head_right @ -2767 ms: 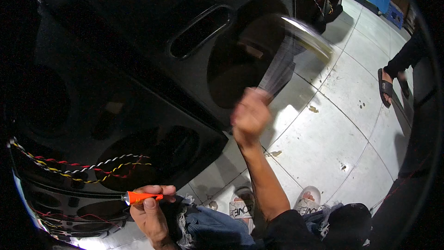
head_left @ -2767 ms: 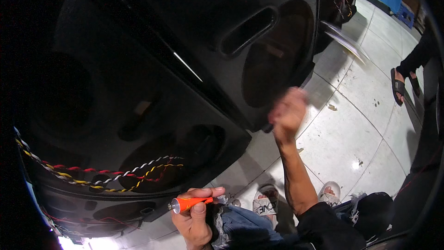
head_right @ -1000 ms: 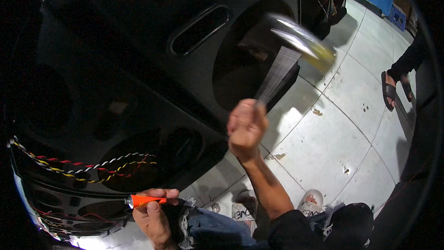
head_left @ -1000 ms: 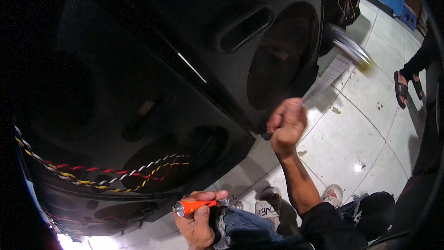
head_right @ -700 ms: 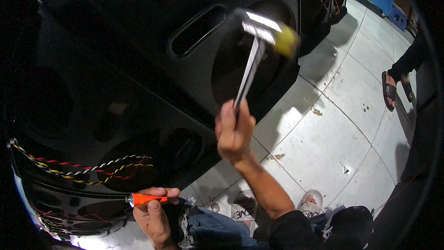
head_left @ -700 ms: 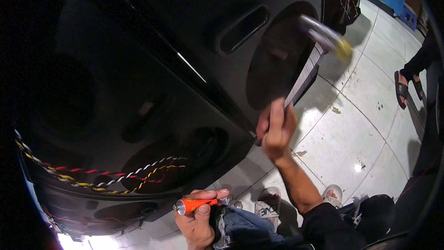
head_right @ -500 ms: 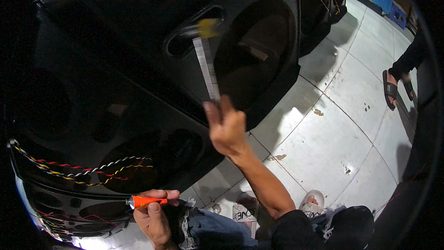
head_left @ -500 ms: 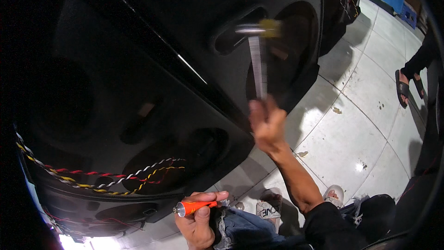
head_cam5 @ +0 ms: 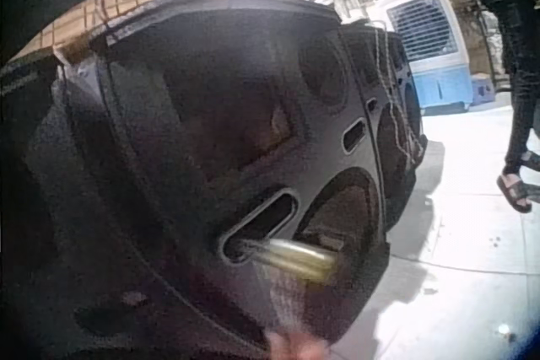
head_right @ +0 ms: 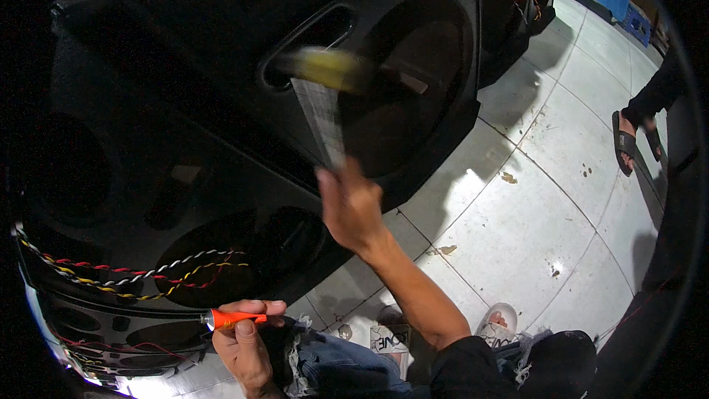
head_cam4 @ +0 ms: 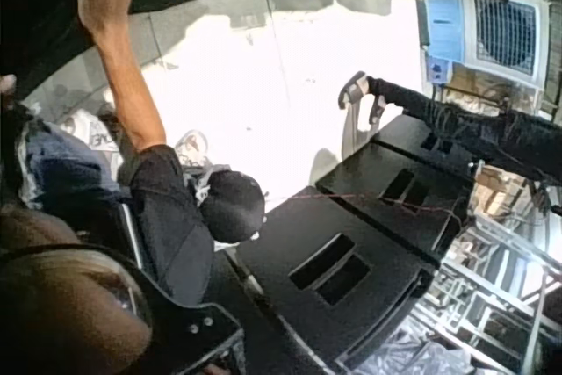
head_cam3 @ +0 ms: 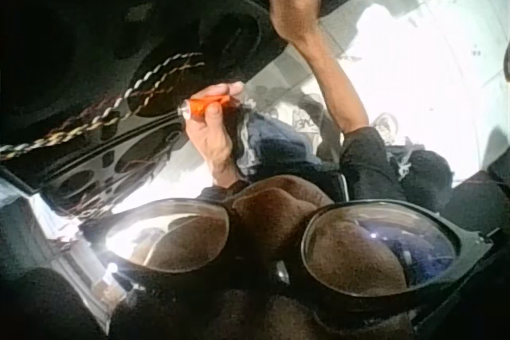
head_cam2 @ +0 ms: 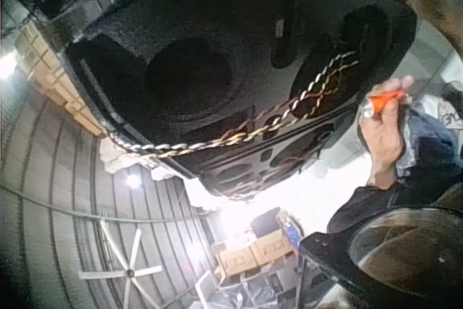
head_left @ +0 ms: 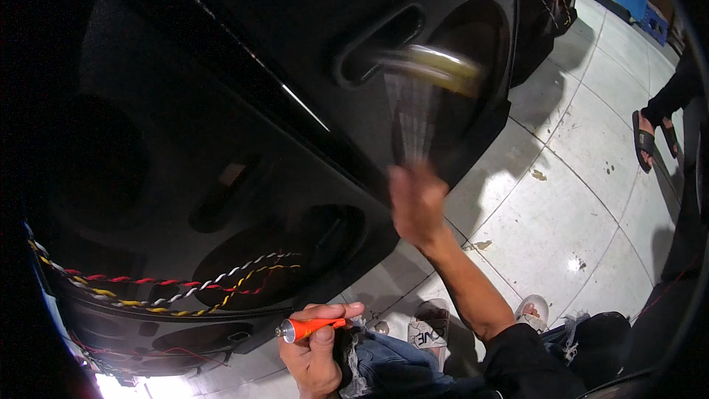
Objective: The person uses a hammer to tap the back panel of a large black speaker and a red tool to adjust internal components. The person repeatedly hammers different sections of the speaker's back and manipulates wires and parts inside the speaker enclosure.
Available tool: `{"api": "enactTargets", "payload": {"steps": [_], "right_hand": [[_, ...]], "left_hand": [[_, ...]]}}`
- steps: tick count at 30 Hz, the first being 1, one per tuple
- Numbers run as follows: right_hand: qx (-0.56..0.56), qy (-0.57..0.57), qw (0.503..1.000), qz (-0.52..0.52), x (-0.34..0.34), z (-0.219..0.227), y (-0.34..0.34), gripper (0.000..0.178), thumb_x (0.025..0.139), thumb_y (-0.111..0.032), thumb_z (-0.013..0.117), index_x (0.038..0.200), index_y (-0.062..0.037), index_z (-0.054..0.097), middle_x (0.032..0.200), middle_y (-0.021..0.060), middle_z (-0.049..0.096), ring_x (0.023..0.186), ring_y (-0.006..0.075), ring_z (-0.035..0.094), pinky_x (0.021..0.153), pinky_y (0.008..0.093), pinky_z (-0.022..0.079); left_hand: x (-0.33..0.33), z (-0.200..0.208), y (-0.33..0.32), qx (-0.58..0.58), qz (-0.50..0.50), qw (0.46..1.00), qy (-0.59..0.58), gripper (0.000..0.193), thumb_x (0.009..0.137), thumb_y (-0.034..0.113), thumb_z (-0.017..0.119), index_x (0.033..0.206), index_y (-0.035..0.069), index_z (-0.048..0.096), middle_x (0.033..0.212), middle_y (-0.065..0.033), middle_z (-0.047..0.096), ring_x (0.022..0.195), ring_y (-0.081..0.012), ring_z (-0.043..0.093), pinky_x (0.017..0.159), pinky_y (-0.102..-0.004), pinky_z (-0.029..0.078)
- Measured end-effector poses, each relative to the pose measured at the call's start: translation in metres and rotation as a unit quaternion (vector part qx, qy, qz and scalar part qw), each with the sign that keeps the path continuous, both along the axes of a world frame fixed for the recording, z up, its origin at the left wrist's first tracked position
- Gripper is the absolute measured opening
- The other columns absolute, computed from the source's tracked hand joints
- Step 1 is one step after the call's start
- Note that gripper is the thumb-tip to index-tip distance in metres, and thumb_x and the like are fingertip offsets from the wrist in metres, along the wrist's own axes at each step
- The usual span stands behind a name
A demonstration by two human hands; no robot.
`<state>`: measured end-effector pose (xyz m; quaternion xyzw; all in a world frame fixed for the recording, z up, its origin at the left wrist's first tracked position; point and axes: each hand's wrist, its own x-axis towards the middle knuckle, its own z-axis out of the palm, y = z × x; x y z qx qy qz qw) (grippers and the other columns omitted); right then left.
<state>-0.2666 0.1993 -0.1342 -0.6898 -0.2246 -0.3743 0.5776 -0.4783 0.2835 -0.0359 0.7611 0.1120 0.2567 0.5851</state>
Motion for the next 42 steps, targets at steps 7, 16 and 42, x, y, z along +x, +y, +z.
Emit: {"api": "enactTargets", "payload": {"steps": [7,16,42], "right_hand": [[0.4,0.086,0.895,0.177,-0.001,0.006,-0.021,0.028,0.104,-0.023,0.042,0.086,-0.0038,0.05,0.056,0.0038,0.049,0.045,0.0097,0.048,0.039,0.0273,0.037],[0.099,0.067,0.984,0.136,-0.004,0.006,0.008,0.018,0.098,-0.015,0.054,0.088,-0.0005,0.049,0.055,0.0107,0.051,0.045,0.0193,0.056,0.042,0.0326,0.041],[0.307,0.168,0.931,0.105,0.005,0.016,-0.025,0.031,0.104,-0.028,0.043,0.086,-0.0052,0.052,0.056,0.0037,0.055,0.043,0.0078,0.051,0.038,0.0261,0.036]], "left_hand": [[-0.006,0.002,-0.002,-0.008,-0.002,1.0,-0.023,0.035,0.098,0.03,0.058,0.106,-0.004,0.056,0.091,-0.0212,0.069,0.085,-0.0271,0.069,0.068,-0.0343,0.056],[0.001,-0.001,-0.004,0.009,-0.005,1.0,-0.01,0.036,0.098,0.03,0.058,0.106,-0.004,0.056,0.091,-0.021,0.069,0.085,-0.0275,0.069,0.069,-0.0351,0.056],[-0.01,0.006,-0.004,-0.002,0.008,1.0,-0.004,0.036,0.097,0.031,0.059,0.104,-0.004,0.057,0.091,-0.0204,0.068,0.088,-0.0281,0.069,0.07,-0.0351,0.056]]}}
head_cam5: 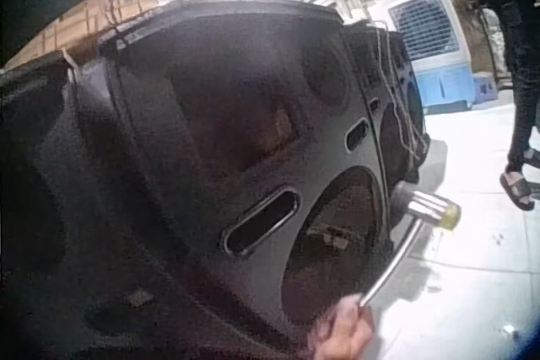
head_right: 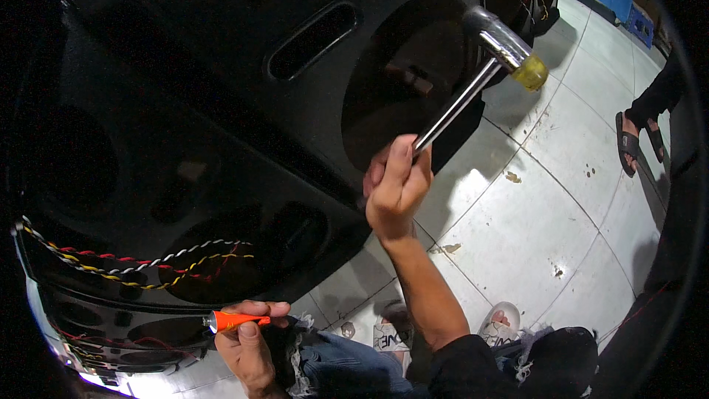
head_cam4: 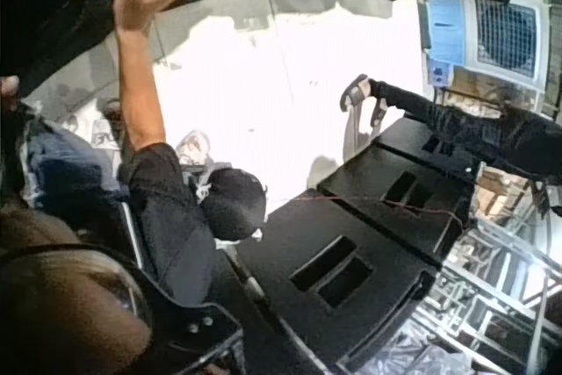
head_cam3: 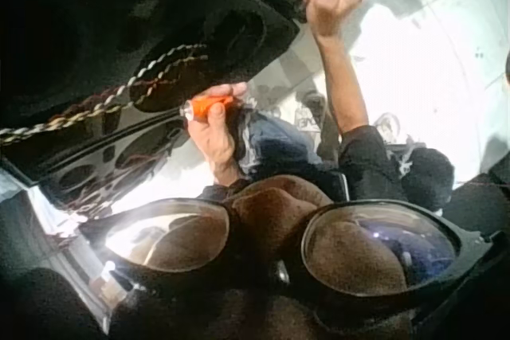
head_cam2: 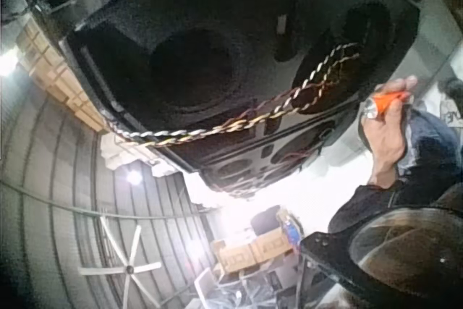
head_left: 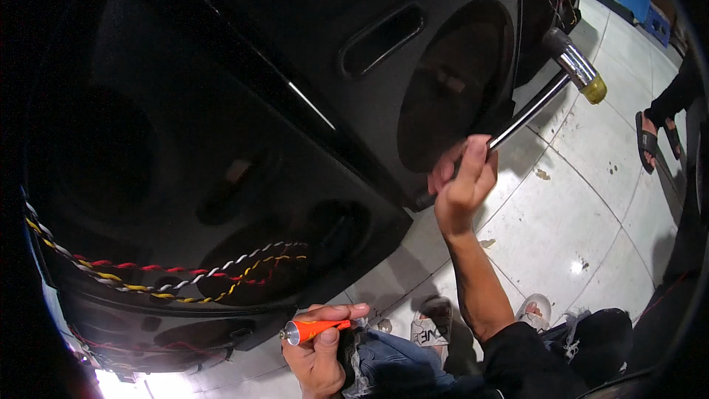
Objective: The person uses a hammer to tap the back panel of a large black speaker and a red tool to adjust internal components. The person repeatedly hammers different sections of the speaker's back and manipulates wires and parts inside the speaker enclosure.
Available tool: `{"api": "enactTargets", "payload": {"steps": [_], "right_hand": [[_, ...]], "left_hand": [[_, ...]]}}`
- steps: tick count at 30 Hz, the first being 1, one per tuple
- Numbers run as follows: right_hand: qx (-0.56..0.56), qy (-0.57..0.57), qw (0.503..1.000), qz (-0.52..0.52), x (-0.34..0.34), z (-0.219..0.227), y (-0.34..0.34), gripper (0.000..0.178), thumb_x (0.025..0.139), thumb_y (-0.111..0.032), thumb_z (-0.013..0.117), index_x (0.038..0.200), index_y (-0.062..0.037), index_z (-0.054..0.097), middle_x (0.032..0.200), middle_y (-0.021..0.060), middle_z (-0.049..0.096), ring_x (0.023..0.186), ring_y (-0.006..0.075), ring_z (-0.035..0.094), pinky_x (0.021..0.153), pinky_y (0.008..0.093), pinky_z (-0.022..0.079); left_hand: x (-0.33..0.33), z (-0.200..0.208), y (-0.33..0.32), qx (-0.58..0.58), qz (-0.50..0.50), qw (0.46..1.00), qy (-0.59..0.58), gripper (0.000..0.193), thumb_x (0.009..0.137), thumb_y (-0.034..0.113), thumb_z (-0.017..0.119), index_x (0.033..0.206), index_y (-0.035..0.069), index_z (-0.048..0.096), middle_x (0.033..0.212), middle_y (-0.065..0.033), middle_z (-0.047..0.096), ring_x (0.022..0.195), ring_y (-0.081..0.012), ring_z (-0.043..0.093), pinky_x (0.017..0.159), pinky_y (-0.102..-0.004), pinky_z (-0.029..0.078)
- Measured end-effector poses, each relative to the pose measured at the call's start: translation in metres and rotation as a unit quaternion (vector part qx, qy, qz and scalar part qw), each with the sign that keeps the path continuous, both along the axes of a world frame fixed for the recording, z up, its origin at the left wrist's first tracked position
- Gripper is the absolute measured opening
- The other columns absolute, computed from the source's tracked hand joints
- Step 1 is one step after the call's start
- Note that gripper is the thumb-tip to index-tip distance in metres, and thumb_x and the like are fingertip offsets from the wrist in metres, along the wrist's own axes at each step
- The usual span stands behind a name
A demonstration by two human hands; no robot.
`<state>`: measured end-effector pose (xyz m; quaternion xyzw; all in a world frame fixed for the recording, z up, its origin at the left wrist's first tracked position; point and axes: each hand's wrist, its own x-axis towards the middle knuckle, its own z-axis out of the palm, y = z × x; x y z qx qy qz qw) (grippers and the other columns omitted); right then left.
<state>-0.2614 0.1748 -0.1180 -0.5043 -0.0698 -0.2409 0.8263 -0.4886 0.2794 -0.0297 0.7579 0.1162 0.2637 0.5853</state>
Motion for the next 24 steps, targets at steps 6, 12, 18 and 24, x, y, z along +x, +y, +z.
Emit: {"api": "enactTargets", "payload": {"steps": [6,12,18,24], "right_hand": [[-0.156,0.092,0.978,0.099,0.01,0.017,0.014,0.033,0.104,-0.033,0.046,0.09,-0.0025,0.05,0.055,0.0043,0.049,0.047,0.0111,0.052,0.044,0.0293,0.039],[0.084,-0.013,0.996,0.0,-0.022,0.005,0.006,0.032,0.104,-0.033,0.04,0.085,-0.0082,0.045,0.056,-0.0011,0.043,0.043,0.0071,0.041,0.038,0.0214,0.032],[-0.179,0.069,0.981,-0.008,0.045,0.014,0.005,0.032,0.105,-0.032,0.043,0.096,-0.0027,0.052,0.053,0.0015,0.046,0.045,0.0086,0.048,0.043,0.0274,0.038],[0.086,0.008,0.995,0.046,-0.03,-0.008,0.013,0.025,0.104,-0.027,0.046,0.093,-0.0056,0.052,0.056,-0.0016,0.05,0.045,0.0056,0.047,0.039,0.0223,0.035]], "left_hand": [[0.013,0.006,0.0,-0.021,-0.019,0.999,0.028,0.033,0.097,0.028,0.058,0.105,-0.004,0.056,0.091,-0.0211,0.068,0.086,-0.0278,0.069,0.069,-0.0345,0.056],[-0.004,0.0,0.004,0.006,-0.006,1.0,-0.008,0.033,0.097,0.028,0.058,0.106,-0.004,0.055,0.091,-0.0212,0.068,0.085,-0.0275,0.069,0.069,-0.034,0.056],[0.01,0.008,-0.003,-0.007,-0.035,0.999,0.018,0.033,0.097,0.028,0.058,0.104,-0.004,0.056,0.092,-0.0213,0.068,0.085,-0.0275,0.069,0.07,-0.0342,0.055],[0.004,-0.003,0.003,-0.013,-0.008,1.0,-0.002,0.035,0.097,0.029,0.059,0.105,-0.005,0.057,0.092,-0.0217,0.068,0.087,-0.0277,0.069,0.071,-0.035,0.055]]}}
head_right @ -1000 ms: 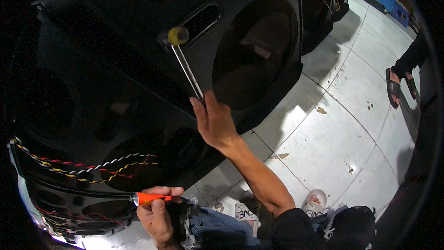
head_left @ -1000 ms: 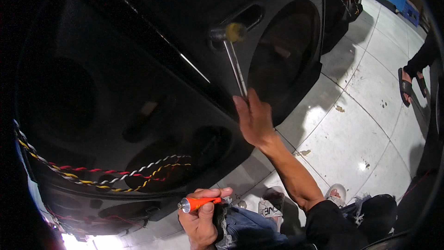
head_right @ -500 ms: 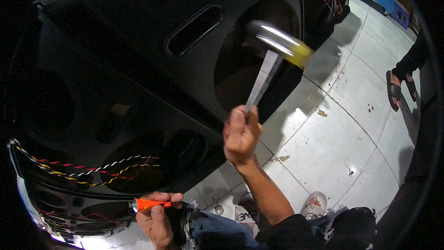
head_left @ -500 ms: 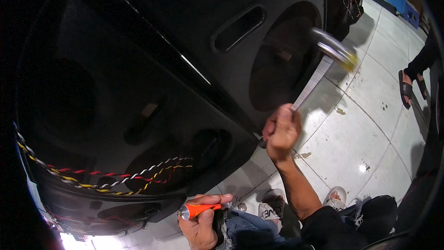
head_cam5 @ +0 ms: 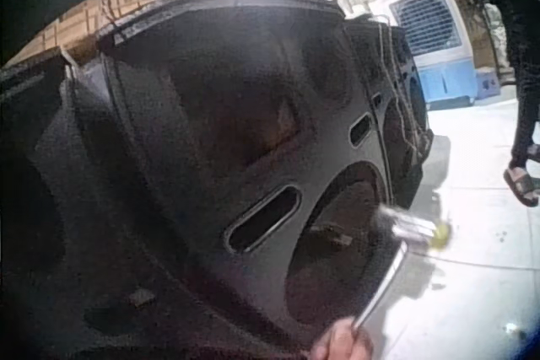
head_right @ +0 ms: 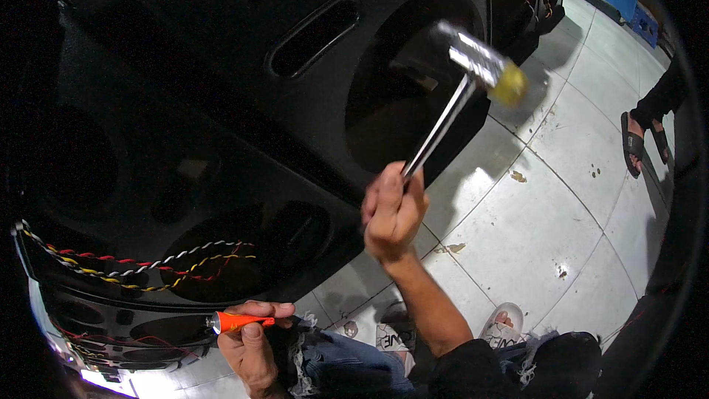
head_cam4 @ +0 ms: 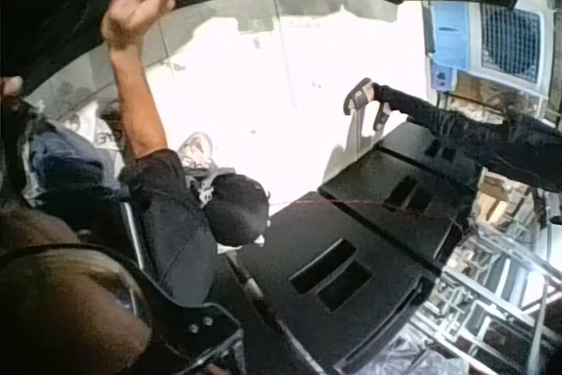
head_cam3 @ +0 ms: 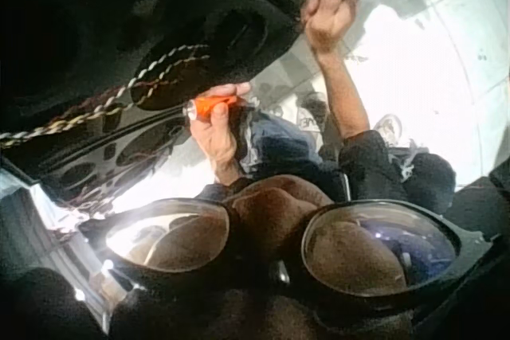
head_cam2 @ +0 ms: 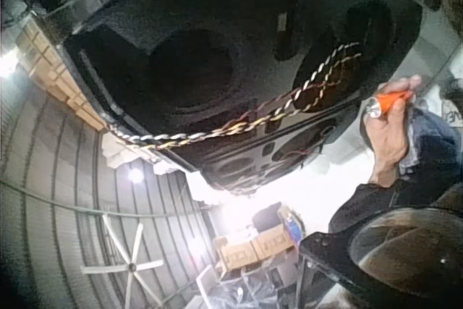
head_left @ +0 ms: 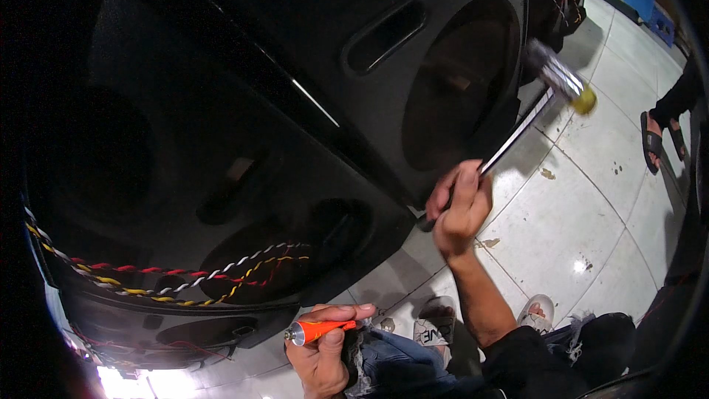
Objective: The person uses a hammer to tap the back panel of a large black speaker and a red tool to adjust internal components. The person repeatedly hammers different sections of the speaker's back and manipulates wires and parts inside the speaker enclosure.
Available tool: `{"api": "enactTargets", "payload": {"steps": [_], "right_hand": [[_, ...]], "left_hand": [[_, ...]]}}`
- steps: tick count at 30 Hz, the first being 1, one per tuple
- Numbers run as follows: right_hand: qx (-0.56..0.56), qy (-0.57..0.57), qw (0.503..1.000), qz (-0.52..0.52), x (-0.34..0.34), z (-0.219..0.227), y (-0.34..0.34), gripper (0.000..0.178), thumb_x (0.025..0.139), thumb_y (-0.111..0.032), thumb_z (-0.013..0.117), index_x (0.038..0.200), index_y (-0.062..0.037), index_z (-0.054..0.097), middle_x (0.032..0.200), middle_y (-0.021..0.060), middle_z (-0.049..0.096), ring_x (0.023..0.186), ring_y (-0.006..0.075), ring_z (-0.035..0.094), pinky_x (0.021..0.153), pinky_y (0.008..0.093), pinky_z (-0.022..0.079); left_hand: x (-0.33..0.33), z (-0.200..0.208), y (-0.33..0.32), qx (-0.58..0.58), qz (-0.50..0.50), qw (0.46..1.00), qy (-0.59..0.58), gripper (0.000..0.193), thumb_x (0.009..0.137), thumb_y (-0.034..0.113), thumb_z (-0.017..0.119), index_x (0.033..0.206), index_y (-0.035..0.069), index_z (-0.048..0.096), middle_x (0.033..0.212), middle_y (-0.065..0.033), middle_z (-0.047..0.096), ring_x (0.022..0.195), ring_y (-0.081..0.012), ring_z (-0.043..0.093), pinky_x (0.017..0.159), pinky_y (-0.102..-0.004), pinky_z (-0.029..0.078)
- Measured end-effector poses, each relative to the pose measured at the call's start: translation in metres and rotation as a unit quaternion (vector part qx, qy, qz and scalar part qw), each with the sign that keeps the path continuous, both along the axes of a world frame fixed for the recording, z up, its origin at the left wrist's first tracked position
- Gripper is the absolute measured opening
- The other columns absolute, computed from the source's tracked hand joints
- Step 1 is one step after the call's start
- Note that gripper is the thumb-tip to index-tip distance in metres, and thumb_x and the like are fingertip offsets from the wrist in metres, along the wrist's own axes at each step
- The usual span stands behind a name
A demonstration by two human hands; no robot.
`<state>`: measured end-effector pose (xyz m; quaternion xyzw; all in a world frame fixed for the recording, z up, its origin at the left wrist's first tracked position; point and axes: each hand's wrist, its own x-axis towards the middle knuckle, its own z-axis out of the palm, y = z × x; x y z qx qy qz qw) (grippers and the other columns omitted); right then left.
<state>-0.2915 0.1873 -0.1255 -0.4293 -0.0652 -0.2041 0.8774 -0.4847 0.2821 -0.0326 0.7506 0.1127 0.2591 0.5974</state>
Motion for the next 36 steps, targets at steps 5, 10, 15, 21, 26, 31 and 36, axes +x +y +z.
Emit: {"api": "enactTargets", "payload": {"steps": [5,10,15,21,26,31,36], "right_hand": [[-0.344,-0.009,0.939,0.02,0.014,-0.017,0.027,0.024,0.1,-0.022,0.054,0.091,0.0001,0.051,0.062,0.0209,0.056,0.049,0.0341,0.06,0.047,0.0407,0.046],[-0.115,-0.012,0.993,-0.001,0.018,0.01,0.0,0.027,0.103,-0.027,0.047,0.091,-0.0026,0.051,0.06,0.0058,0.057,0.046,0.0117,0.055,0.039,0.0285,0.04],[-0.316,0.043,0.946,-0.049,0.075,0.017,0.001,0.034,0.103,-0.031,0.047,0.093,0.0011,0.051,0.057,0.0178,0.049,0.046,0.0247,0.052,0.05,0.0362,0.043],[-0.099,0.047,0.994,0.009,0.015,0.003,-0.005,0.027,0.104,-0.023,0.044,0.089,-0.0018,0.051,0.056,0.005,0.051,0.045,0.0145,0.05,0.041,0.0311,0.038],[-0.285,-0.02,0.958,0.002,0.008,-0.025,0.023,0.021,0.101,-0.02,0.048,0.09,-0.002,0.049,0.063,0.0164,0.056,0.052,0.0324,0.057,0.046,0.0378,0.043],[-0.328,0.026,0.943,0.045,0.018,0.01,-0.002,0.027,0.1,-0.024,0.053,0.088,0.001,0.05,0.062,0.0224,0.056,0.057,0.0407,0.063,0.05,0.0428,0.046],[0.006,-0.058,0.998,-0.035,0.029,0.018,-0.02,0.027,0.105,-0.029,0.043,0.085,-0.0106,0.047,0.055,-0.0022,0.05,0.044,0.0053,0.05,0.037,0.0211,0.038]], "left_hand": [[0.008,0.006,-0.006,-0.004,-0.025,0.999,0.034,0.035,0.097,0.029,0.059,0.104,-0.005,0.056,0.092,-0.0217,0.068,0.087,-0.0276,0.069,0.071,-0.0349,0.055],[-0.001,0.004,0.001,0.008,0.007,1.0,-0.001,0.035,0.097,0.03,0.059,0.104,-0.005,0.057,0.092,-0.0212,0.069,0.088,-0.0274,0.069,0.071,-0.0342,0.055],[0.007,0.011,-0.01,-0.004,-0.029,0.999,0.027,0.035,0.097,0.029,0.059,0.104,-0.004,0.057,0.091,-0.0211,0.069,0.088,-0.027,0.069,0.071,-0.0331,0.055],[0.006,0.005,0.001,0.004,-0.029,0.999,0.023,0.034,0.097,0.03,0.058,0.104,-0.004,0.057,0.092,-0.0213,0.069,0.086,-0.0267,0.069,0.071,-0.0339,0.055],[0.011,0.004,-0.002,0.015,-0.034,0.999,0.028,0.034,0.098,0.029,0.057,0.103,-0.004,0.057,0.091,-0.0213,0.069,0.085,-0.0265,0.068,0.072,-0.034,0.054],[0.008,0.006,-0.001,0.005,-0.026,0.999,0.028,0.032,0.097,0.028,0.057,0.103,-0.004,0.057,0.092,-0.0218,0.068,0.086,-0.027,0.068,0.071,-0.0343,0.054],[-0.002,0.004,-0.002,0.018,0.011,1.0,0.001,0.034,0.097,0.03,0.059,0.103,-0.004,0.057,0.091,-0.0213,0.068,0.085,-0.0272,0.068,0.071,-0.0346,0.054]]}}
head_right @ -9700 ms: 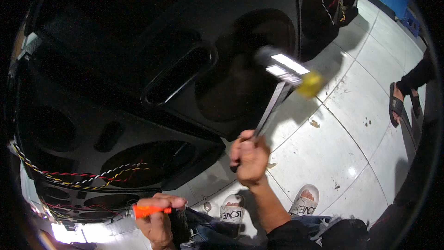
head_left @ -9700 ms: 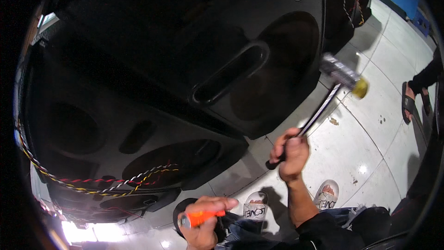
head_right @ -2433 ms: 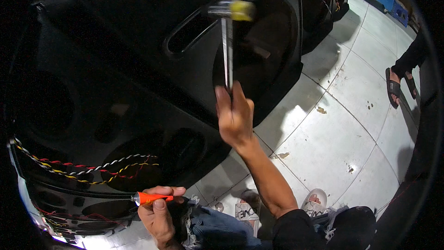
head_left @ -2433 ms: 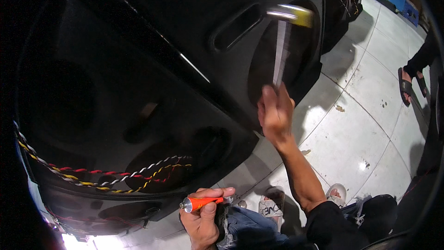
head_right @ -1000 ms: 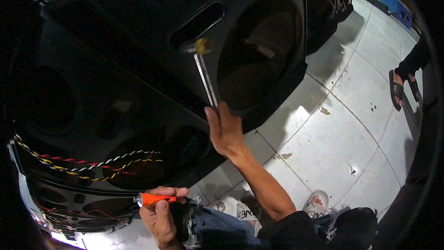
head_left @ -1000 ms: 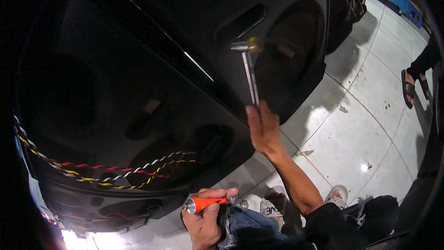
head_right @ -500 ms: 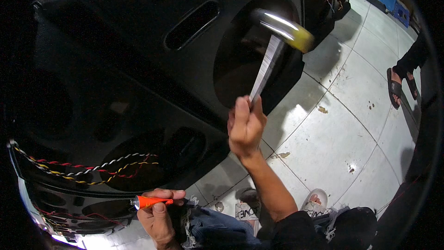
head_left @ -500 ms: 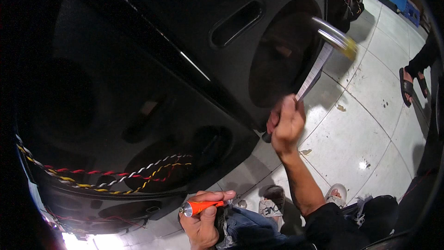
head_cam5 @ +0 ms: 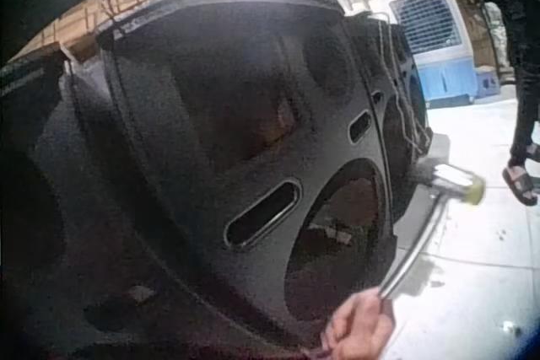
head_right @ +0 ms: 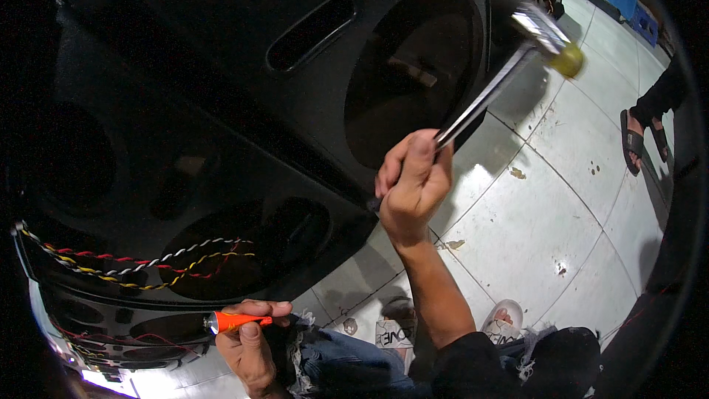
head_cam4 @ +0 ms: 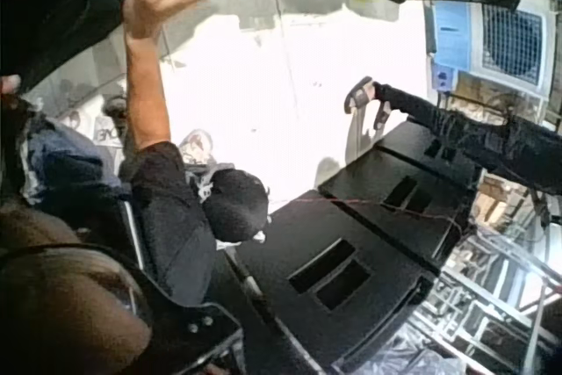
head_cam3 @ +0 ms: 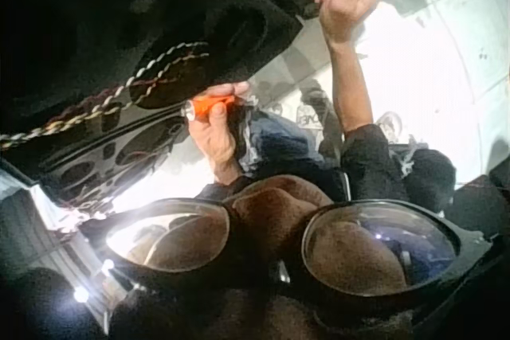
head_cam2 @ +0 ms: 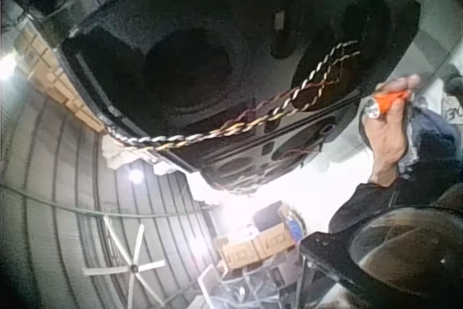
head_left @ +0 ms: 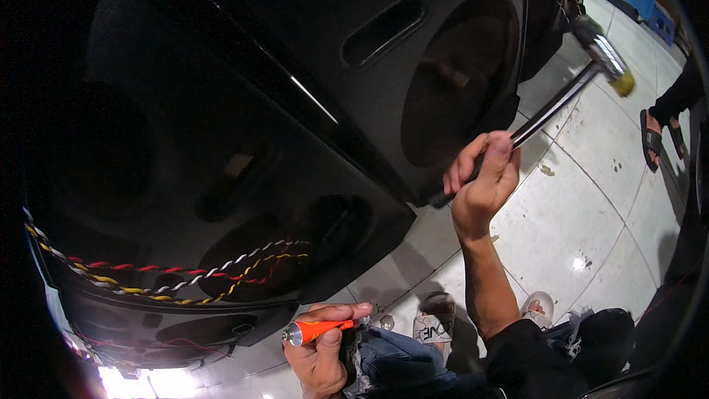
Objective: The person uses a hammer to tap the back panel of a large black speaker and a red tool to adjust internal components. The person repeatedly hammers different sections of the speaker's back and manipulates wires and parts inside the speaker enclosure.
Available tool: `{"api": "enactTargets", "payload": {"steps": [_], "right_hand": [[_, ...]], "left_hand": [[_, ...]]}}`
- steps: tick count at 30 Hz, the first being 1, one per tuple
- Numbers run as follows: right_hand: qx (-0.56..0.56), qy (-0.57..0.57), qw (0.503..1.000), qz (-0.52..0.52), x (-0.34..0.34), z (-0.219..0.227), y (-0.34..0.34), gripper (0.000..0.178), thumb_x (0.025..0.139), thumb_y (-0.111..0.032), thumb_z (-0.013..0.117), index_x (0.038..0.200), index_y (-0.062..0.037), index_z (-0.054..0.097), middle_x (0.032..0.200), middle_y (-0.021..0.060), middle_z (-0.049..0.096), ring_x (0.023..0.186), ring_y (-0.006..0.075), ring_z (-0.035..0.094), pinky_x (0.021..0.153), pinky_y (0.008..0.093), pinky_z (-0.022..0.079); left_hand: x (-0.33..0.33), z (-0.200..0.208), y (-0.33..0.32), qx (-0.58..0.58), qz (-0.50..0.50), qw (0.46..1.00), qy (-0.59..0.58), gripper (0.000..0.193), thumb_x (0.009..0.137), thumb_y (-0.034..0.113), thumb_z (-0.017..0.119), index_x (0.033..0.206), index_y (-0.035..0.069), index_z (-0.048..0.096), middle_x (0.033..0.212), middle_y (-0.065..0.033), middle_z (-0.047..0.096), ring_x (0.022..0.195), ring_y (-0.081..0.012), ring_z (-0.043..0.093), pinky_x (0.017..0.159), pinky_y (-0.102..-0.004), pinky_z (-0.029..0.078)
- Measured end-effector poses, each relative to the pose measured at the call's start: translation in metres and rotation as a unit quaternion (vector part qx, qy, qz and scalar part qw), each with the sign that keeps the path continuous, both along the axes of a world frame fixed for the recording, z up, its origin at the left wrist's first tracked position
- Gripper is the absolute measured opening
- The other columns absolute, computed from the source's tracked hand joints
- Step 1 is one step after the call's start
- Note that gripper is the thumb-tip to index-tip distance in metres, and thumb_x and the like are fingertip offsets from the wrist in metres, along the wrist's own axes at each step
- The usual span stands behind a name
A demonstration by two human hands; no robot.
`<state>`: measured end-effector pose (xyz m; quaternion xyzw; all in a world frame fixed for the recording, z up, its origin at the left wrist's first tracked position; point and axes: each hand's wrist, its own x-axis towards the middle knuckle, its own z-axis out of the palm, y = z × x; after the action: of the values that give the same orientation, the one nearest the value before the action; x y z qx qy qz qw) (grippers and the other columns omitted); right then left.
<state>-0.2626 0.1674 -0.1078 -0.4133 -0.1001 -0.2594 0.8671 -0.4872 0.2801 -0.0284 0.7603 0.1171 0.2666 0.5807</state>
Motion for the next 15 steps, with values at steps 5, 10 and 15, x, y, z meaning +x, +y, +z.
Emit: {"api": "enactTargets", "payload": {"steps": [5,10,15], "right_hand": [[-0.35,0.055,0.93,-0.103,0.048,0.001,0.016,0.03,0.104,-0.028,0.046,0.091,-0.0008,0.049,0.054,0.0131,0.049,0.047,0.0237,0.057,0.043,0.0351,0.038],[-0.292,0.083,0.951,-0.066,0.02,-0.011,0.014,0.028,0.103,-0.024,0.046,0.089,-0.0004,0.048,0.056,0.0133,0.049,0.043,0.0245,0.051,0.043,0.0354,0.039],[-0.146,0.042,0.988,-0.021,-0.03,-0.028,0.018,0.021,0.101,-0.019,0.05,0.089,-0.0025,0.05,0.057,0.0136,0.049,0.042,0.0245,0.051,0.041,0.0352,0.04]], "left_hand": [[-0.002,0.0,-0.003,0.006,0.004,1.0,0.009,0.035,0.096,0.03,0.059,0.104,-0.004,0.057,0.092,-0.0205,0.068,0.086,-0.0278,0.069,0.07,-0.0344,0.055],[-0.001,-0.005,0.002,0.001,0.008,1.0,0.004,0.035,0.097,0.03,0.059,0.104,-0.004,0.057,0.091,-0.0208,0.068,0.086,-0.0278,0.069,0.07,-0.0339,0.056],[-0.004,-0.004,0.0,0.007,-0.01,1.0,0.006,0.035,0.097,0.03,0.059,0.104,-0.004,0.056,0.091,-0.0219,0.068,0.085,-0.0276,0.069,0.071,-0.0339,0.055]]}}
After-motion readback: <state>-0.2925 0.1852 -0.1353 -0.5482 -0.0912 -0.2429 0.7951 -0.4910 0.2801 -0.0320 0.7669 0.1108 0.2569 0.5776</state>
